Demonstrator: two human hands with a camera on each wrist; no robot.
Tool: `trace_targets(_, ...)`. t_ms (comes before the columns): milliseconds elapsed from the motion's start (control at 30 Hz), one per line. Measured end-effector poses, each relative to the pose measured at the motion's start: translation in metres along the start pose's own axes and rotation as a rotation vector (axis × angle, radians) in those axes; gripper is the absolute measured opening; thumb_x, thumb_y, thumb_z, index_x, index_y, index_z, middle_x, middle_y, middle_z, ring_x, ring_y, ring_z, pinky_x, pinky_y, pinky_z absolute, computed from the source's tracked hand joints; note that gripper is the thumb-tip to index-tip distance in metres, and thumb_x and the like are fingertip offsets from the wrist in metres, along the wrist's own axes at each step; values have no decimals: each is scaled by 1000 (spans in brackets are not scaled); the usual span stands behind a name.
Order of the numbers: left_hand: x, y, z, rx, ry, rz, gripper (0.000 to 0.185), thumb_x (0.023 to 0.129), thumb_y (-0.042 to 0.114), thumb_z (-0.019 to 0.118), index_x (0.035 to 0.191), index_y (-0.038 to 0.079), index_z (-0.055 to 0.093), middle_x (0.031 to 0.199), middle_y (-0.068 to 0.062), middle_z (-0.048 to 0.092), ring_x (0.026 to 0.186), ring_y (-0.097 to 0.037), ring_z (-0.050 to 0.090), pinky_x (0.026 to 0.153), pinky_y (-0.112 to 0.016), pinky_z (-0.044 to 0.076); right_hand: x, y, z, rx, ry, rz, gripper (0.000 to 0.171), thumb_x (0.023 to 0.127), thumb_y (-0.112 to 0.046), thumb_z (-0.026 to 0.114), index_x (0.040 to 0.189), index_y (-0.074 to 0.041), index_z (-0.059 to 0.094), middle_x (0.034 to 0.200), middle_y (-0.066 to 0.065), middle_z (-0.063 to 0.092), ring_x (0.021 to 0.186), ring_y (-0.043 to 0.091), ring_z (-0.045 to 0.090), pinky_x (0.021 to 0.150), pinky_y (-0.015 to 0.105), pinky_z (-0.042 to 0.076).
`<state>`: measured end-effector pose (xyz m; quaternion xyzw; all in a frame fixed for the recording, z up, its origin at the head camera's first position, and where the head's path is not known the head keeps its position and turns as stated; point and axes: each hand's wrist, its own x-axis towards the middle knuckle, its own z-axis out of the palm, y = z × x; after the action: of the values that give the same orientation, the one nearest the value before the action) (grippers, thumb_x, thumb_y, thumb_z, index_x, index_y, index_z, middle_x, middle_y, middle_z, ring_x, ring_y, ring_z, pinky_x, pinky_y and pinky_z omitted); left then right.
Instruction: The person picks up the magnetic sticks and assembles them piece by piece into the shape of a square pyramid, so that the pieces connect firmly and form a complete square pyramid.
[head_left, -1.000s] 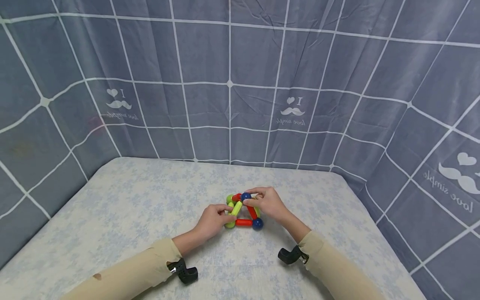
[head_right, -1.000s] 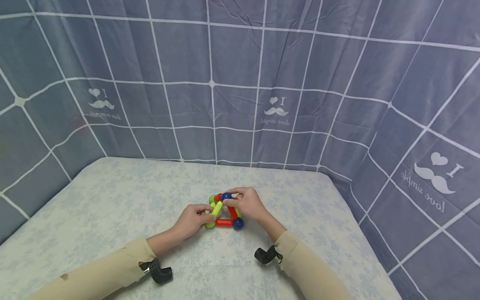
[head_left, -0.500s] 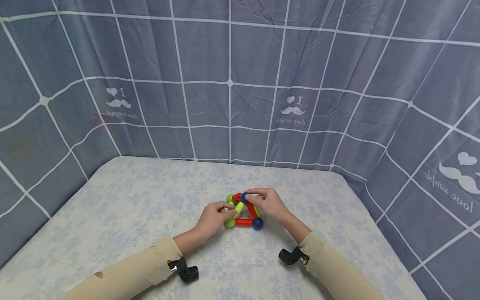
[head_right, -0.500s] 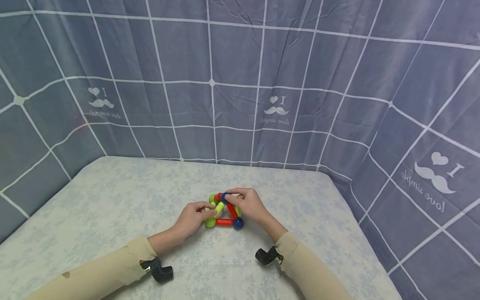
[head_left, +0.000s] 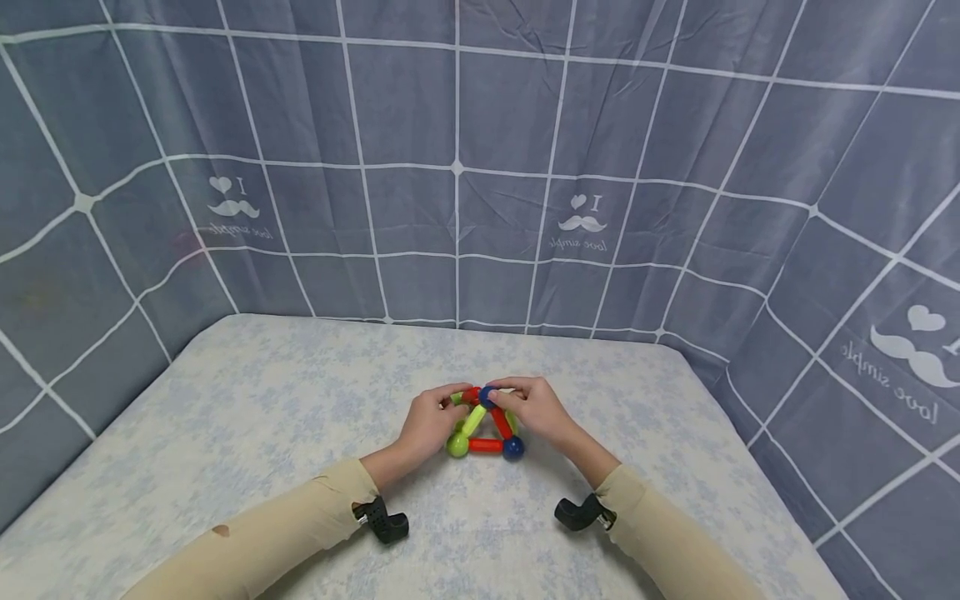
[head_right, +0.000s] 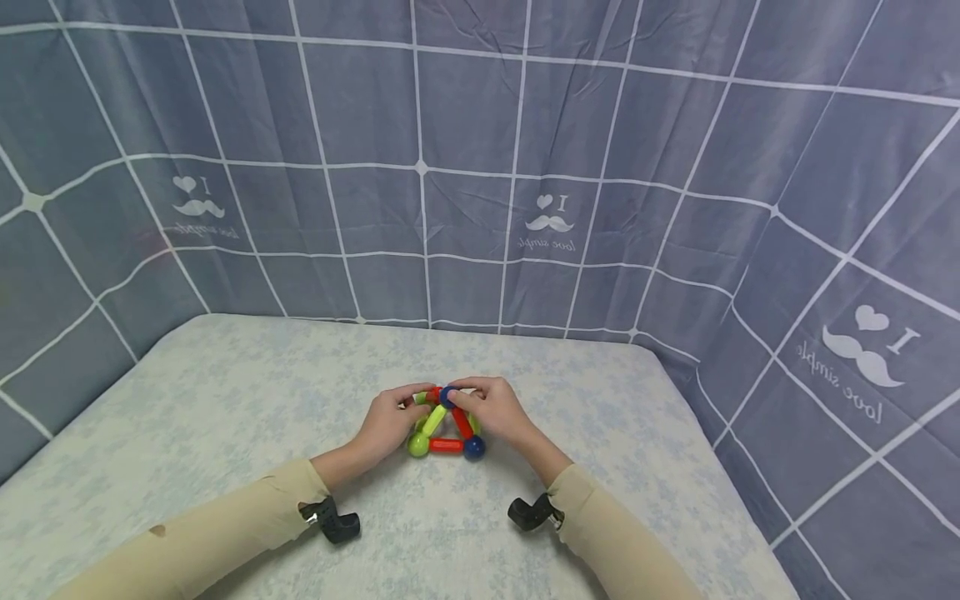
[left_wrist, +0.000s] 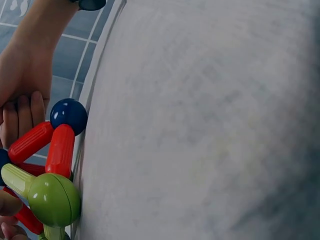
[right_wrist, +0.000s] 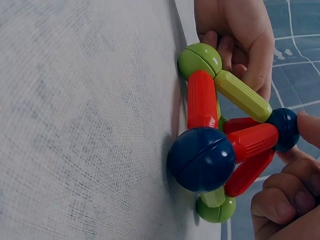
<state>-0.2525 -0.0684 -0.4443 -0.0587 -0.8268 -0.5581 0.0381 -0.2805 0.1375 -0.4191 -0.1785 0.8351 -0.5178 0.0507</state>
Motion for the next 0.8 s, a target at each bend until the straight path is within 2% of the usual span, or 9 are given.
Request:
trace_targets(167, 1, -2, -1, 36, -5, 13, 41, 92, 9, 63, 132, 16, 69, 73, -3, 52, 53, -13, 40, 47, -24, 31, 0, -1, 0, 6, 7, 18, 30, 97, -30, 69, 120, -13, 74, 67, 27, 50, 51, 15, 30, 47, 25, 22)
trace_targets(233, 3, -1, -1, 52, -6, 18, 41, 92, 10, 64, 132, 16, 69, 71, -3, 53, 52, -13, 40, 47, -23, 31, 0, -1, -1, 5, 7, 14, 30, 97, -30, 69, 120, -12, 74, 68, 29, 51, 51, 15, 30, 47, 25, 22)
trace_targets(333, 5, 0, 1, 98, -1, 28, 36, 94, 16, 69, 130, 18, 70, 67, -2, 52, 51, -12, 40, 47, -23, 30, 0, 0, -1, 4, 6, 3, 29, 98, -29, 68, 120, -12, 74, 66, 26, 51, 50, 15, 29, 47, 25, 22)
trace_targets(467, 10, 0, 3, 202, 24, 67, 30, 92, 25, 74, 121, 21, 75, 64, 2, 55, 52, -11, 43, 47, -23, 31, -1, 1, -1, -6, 15, -9, 29, 98, -30, 67, 120, -12, 74, 57, 8, 45, 48, 15, 28, 46, 25, 22)
trace_targets(567, 13, 2, 4, 267, 42, 97, 24, 91, 27, 75, 115, 21, 77, 64, 3, 56, 52, -12, 46, 47, -24, 31, -1, 3, -1, -15, 23, -11, 29, 98, -30, 67, 120, -12, 74, 55, -2, 40, 48, 14, 29, 46, 25, 22)
trace_targets(800, 14, 5, 5, 327, 34, 119, 19, 91, 24, 75, 110, 23, 79, 71, 6, 63, 55, -11, 48, 49, -25, 34, -3, 4, -1, -6, 29, -23, 28, 100, -27, 65, 122, -11, 73, 59, 8, 46, 48, 14, 29, 45, 24, 23)
